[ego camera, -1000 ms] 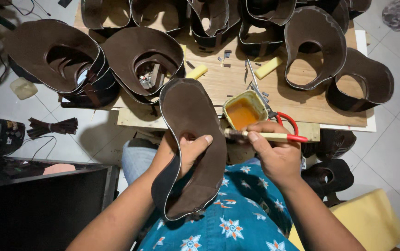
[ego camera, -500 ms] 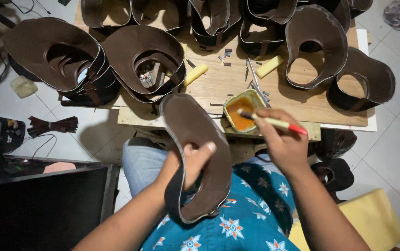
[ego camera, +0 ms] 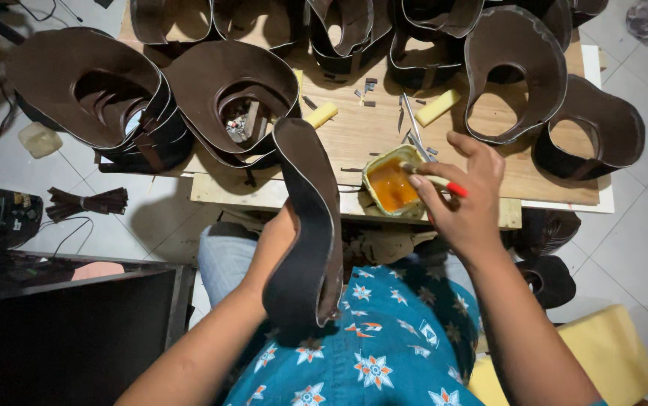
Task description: The person holds a brown shoe upper in one hand and uses a brush to apply orange adhesive from a small container onto the edge of the upper. They turn the upper to reach different sections, refill the brush from the container, and at one point pour more adhesive from a metal can into the container while working through a pile of shoe uppers on the table.
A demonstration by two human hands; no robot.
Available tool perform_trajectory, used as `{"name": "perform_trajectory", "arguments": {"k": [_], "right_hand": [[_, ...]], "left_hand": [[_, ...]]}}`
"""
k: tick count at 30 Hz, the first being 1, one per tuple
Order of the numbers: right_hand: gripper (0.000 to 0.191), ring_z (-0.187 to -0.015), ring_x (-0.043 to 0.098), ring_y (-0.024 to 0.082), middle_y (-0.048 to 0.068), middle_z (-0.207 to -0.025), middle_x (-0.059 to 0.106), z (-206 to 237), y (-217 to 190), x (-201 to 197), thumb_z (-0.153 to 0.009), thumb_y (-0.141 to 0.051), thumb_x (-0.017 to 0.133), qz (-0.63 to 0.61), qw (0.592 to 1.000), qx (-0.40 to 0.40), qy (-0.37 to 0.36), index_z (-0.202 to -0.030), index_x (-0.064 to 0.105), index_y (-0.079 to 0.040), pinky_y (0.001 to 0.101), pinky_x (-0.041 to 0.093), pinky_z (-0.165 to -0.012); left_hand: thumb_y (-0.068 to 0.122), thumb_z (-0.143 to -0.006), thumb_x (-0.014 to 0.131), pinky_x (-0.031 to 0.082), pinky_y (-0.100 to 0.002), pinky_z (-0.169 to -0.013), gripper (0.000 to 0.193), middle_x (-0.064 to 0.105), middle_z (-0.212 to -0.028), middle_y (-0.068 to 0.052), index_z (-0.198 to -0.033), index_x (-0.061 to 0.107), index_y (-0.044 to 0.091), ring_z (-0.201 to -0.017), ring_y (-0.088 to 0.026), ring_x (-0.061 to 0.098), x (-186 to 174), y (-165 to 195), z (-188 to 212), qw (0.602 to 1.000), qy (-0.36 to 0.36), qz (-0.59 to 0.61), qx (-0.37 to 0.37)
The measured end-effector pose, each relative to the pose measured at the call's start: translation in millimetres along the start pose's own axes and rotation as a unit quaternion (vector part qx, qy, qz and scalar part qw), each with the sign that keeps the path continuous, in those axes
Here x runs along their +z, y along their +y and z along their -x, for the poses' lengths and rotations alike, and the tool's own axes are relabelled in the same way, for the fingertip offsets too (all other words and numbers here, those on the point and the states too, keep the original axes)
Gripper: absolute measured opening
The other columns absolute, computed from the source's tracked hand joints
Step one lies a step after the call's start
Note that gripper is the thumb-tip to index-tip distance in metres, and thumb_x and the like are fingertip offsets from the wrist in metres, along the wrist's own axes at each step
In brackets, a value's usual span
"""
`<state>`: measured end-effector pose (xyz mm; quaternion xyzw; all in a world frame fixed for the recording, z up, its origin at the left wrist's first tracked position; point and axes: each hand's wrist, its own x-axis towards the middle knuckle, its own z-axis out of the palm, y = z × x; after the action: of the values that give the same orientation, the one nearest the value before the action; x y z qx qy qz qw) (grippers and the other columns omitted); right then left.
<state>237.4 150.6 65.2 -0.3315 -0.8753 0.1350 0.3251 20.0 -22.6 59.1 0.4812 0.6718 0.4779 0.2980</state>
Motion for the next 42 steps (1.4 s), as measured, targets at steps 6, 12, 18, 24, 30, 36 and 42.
{"name": "perform_trajectory", "arguments": {"k": [6, 12, 18, 24, 30, 36, 42], "right_hand": [[0.021, -0.080, 0.072, 0.018, 0.008, -0.088, 0.076, 10, -13, -25, -0.097, -0.022, 0.069, -0.134, 0.956, 0.239, -0.102, -0.107, 0.074, -0.004, 0.0283, 0.055, -0.075], [0.026, -0.081, 0.073, 0.018, 0.011, -0.091, 0.076, 18, -20, -22, -0.099, -0.020, 0.066, -0.366, 0.875, 0.309, -0.072, -0.111, 0.070, 0.002, 0.0302, 0.059, -0.074], [0.022, -0.085, 0.075, 0.020, 0.012, -0.097, 0.075, 30, -28, -4, -0.099, -0.013, 0.065, -0.471, 0.833, 0.288, -0.033, -0.113, 0.066, 0.003, 0.0334, 0.062, -0.078], [0.016, -0.092, 0.070, 0.017, 0.011, -0.105, 0.072, 39, -28, -8, -0.102, -0.010, 0.066, -0.440, 0.878, 0.184, -0.045, -0.112, 0.067, 0.003, 0.0302, 0.059, -0.085], [0.018, -0.104, 0.069, 0.020, 0.012, -0.112, 0.072, 35, -31, -15, -0.099, -0.007, 0.067, -0.343, 0.933, 0.078, -0.076, -0.114, 0.067, 0.003, 0.0324, 0.055, -0.094], [0.015, -0.105, 0.071, 0.021, 0.012, -0.110, 0.073, 37, -35, -18, -0.097, -0.006, 0.067, -0.327, 0.938, 0.077, -0.089, -0.110, 0.070, 0.001, 0.0331, 0.056, -0.095], [0.020, -0.108, 0.068, 0.021, 0.014, -0.117, 0.071, 20, -27, -18, -0.098, -0.005, 0.067, -0.365, 0.922, 0.124, -0.041, -0.116, 0.069, 0.002, 0.0328, 0.054, -0.095]], "left_hand": [[0.020, -0.099, 0.058, 0.053, -0.032, -0.078, 0.026, 0.065, -0.092, -0.010, -0.117, 0.059, 0.001, -0.083, -0.018, 0.060, 4, -5, -4, 0.992, 0.009, 0.119, -0.044], [0.020, -0.097, 0.059, 0.046, -0.030, -0.062, 0.020, 0.056, -0.074, -0.006, -0.101, 0.054, 0.001, -0.068, -0.014, 0.054, 16, -1, -16, 0.981, -0.042, 0.128, -0.138], [0.020, -0.098, 0.058, 0.045, -0.030, -0.061, 0.022, 0.055, -0.076, -0.005, -0.105, 0.054, 0.000, -0.069, -0.013, 0.052, 21, 10, -19, 0.981, -0.054, 0.161, -0.097], [0.020, -0.098, 0.059, 0.052, -0.033, -0.066, 0.025, 0.065, -0.080, -0.010, -0.106, 0.060, -0.004, -0.073, -0.017, 0.061, 15, 23, -18, 0.991, -0.037, 0.079, -0.098], [0.015, -0.101, 0.052, 0.055, -0.036, -0.080, 0.025, 0.069, -0.095, -0.013, -0.117, 0.058, -0.003, -0.085, -0.022, 0.064, 12, 40, -20, 0.993, -0.015, 0.117, 0.015], [0.016, -0.101, 0.054, 0.054, -0.035, -0.077, 0.021, 0.069, -0.089, -0.012, -0.109, 0.062, -0.003, -0.080, -0.022, 0.065, 8, 37, -28, 0.997, -0.013, 0.076, 0.007], [0.020, -0.096, 0.066, 0.049, -0.038, -0.066, 0.029, 0.053, -0.074, -0.013, -0.091, 0.051, -0.004, -0.069, -0.026, 0.054, 18, 23, -28, 0.997, -0.069, 0.002, -0.046]]}}
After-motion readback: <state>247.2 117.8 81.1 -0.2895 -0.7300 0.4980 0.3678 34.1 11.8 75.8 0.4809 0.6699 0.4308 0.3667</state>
